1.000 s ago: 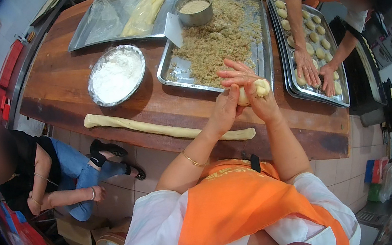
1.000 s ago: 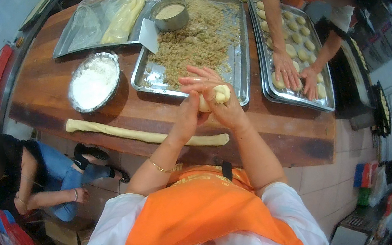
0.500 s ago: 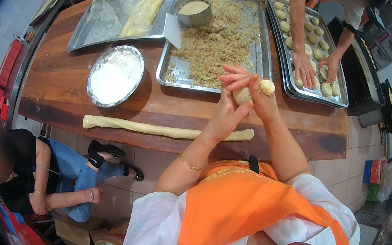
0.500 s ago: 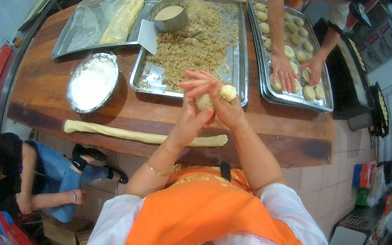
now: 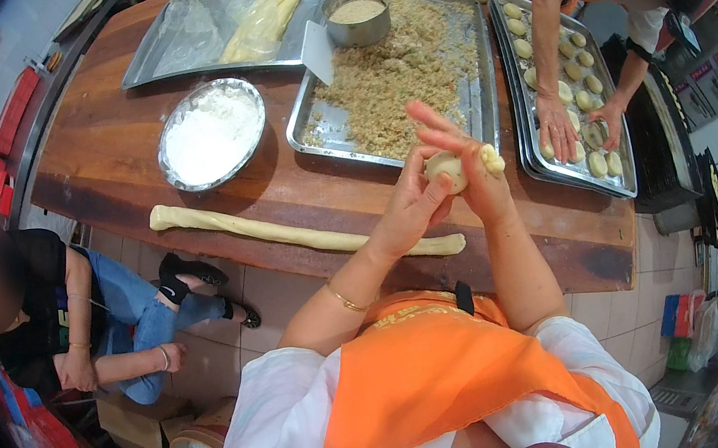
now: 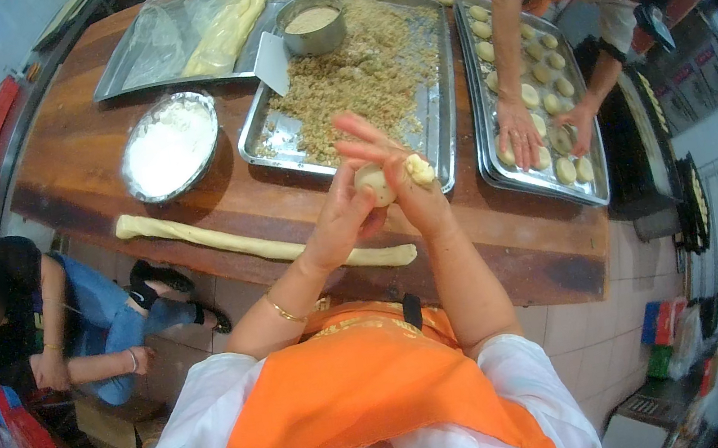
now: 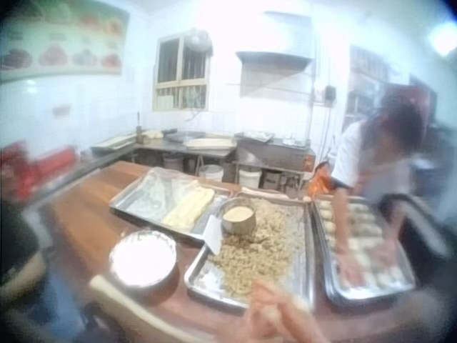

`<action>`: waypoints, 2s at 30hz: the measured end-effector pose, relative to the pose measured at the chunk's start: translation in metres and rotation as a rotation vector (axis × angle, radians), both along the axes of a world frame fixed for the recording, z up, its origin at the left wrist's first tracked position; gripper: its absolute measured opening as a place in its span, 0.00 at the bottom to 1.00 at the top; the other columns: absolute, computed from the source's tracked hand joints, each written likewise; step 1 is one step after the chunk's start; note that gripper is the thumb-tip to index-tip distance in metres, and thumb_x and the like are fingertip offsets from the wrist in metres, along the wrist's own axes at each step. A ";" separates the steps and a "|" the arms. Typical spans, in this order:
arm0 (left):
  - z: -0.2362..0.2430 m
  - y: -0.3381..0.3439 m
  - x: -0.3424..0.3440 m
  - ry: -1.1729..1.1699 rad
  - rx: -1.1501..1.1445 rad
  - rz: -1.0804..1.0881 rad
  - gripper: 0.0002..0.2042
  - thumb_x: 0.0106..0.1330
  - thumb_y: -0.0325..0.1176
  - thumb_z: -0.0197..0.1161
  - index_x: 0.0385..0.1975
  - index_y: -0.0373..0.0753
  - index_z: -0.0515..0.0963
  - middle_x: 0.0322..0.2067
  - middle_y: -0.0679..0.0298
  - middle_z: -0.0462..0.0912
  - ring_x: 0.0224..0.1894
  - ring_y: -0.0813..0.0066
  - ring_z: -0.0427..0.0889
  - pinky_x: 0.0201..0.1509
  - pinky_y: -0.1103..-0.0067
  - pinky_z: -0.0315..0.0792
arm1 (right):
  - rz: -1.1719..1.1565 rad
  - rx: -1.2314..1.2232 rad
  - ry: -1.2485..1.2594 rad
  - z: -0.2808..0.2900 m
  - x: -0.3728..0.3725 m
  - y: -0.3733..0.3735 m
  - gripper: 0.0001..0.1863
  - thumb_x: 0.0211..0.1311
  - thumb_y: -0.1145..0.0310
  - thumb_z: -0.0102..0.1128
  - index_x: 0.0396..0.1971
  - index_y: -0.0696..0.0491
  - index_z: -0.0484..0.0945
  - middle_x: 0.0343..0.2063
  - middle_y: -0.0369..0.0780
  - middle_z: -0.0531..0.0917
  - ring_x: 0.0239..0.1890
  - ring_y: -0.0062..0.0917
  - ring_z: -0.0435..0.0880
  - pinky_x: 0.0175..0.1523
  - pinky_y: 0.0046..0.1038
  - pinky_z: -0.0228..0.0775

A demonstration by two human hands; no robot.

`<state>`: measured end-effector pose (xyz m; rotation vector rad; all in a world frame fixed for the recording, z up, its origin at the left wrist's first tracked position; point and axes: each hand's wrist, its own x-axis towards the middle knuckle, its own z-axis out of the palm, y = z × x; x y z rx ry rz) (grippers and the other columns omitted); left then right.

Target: The person fills pieces of dough with a crumble mixture, pinches the dough closed, and rolls it into spheres by hand before placing them on a baking tray.

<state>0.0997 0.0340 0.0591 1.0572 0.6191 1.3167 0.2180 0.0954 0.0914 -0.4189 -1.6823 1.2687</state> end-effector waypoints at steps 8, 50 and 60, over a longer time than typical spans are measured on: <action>0.009 0.002 0.018 0.017 -0.040 0.163 0.29 0.74 0.61 0.47 0.57 0.38 0.66 0.23 0.73 0.69 0.23 0.86 0.67 0.24 0.86 0.59 | 0.104 0.067 -0.158 -0.016 0.021 0.019 0.34 0.77 0.42 0.33 0.49 0.54 0.84 0.61 0.48 0.77 0.75 0.43 0.57 0.76 0.47 0.45; -0.011 0.006 -0.007 -0.554 -0.375 -0.043 0.20 0.77 0.53 0.50 0.48 0.41 0.72 0.34 0.63 0.79 0.26 0.78 0.77 0.22 0.85 0.69 | -0.041 0.142 -0.856 0.056 0.041 0.017 0.11 0.58 0.71 0.67 0.38 0.56 0.76 0.24 0.33 0.77 0.23 0.12 0.71 0.28 0.19 0.63; -0.024 0.014 -0.002 -0.534 -0.544 0.039 0.22 0.76 0.57 0.49 0.42 0.41 0.73 0.34 0.61 0.80 0.26 0.75 0.79 0.24 0.85 0.70 | -0.024 0.180 -0.859 0.056 0.035 0.012 0.08 0.57 0.74 0.66 0.35 0.58 0.78 0.24 0.34 0.76 0.23 0.14 0.71 0.29 0.20 0.65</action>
